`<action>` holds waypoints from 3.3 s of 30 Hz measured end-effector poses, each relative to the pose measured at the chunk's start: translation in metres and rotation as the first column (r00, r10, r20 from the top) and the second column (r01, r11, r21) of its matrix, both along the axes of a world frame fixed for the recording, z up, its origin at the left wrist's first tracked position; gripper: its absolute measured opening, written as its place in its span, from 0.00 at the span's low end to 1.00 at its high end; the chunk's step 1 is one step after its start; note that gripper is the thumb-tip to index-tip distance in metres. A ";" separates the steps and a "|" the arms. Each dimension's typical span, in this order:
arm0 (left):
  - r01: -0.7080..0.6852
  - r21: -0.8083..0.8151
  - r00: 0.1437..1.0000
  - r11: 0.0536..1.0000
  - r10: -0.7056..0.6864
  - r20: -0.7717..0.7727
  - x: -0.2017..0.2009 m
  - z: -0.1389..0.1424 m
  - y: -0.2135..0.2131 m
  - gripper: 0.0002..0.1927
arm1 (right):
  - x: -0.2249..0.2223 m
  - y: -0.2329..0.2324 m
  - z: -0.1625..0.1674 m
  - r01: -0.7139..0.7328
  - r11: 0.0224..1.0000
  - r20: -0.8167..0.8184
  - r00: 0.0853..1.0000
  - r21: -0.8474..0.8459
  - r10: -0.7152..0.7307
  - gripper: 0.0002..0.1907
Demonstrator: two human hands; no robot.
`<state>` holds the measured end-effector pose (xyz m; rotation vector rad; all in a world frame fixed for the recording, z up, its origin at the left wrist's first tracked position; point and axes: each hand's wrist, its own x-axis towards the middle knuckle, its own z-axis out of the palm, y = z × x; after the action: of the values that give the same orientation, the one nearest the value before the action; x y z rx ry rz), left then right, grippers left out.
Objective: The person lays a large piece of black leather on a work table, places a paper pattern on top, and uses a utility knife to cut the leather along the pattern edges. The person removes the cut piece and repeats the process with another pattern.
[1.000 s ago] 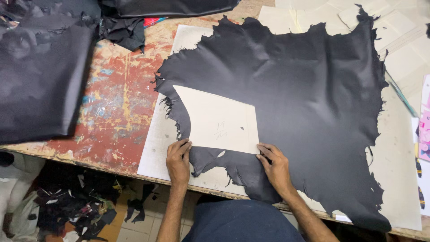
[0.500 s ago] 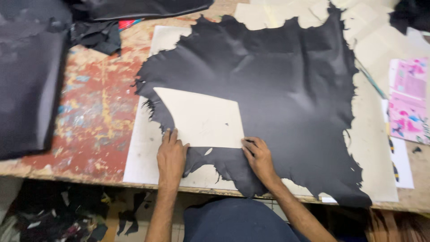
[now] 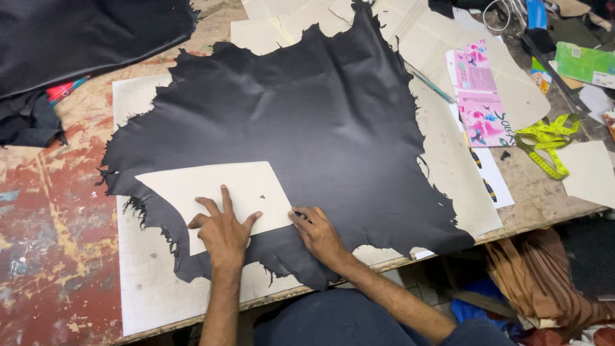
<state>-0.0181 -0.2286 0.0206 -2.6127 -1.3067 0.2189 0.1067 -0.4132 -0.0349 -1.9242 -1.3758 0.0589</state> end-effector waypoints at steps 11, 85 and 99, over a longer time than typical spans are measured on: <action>-0.015 -0.031 1.000 0.999 0.014 -0.028 -0.009 -0.005 -0.001 0.60 | 0.011 -0.003 -0.020 -0.031 0.997 -0.134 0.990 0.076 0.041 0.10; -0.157 -0.275 0.519 0.948 0.317 0.794 0.065 -0.056 -0.048 0.12 | 0.312 -0.019 0.022 -0.481 0.825 -0.601 0.766 -0.298 0.229 0.19; -0.244 -0.323 0.522 0.914 0.405 0.751 0.076 -0.052 -0.052 0.27 | 0.293 -0.019 0.031 -0.254 0.820 -0.316 0.944 -0.514 0.094 0.19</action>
<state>0.0583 -0.2804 -0.0310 -2.6421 -2.1430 -1.0032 0.3992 -0.4325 -0.0040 -2.1234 -1.4370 0.8755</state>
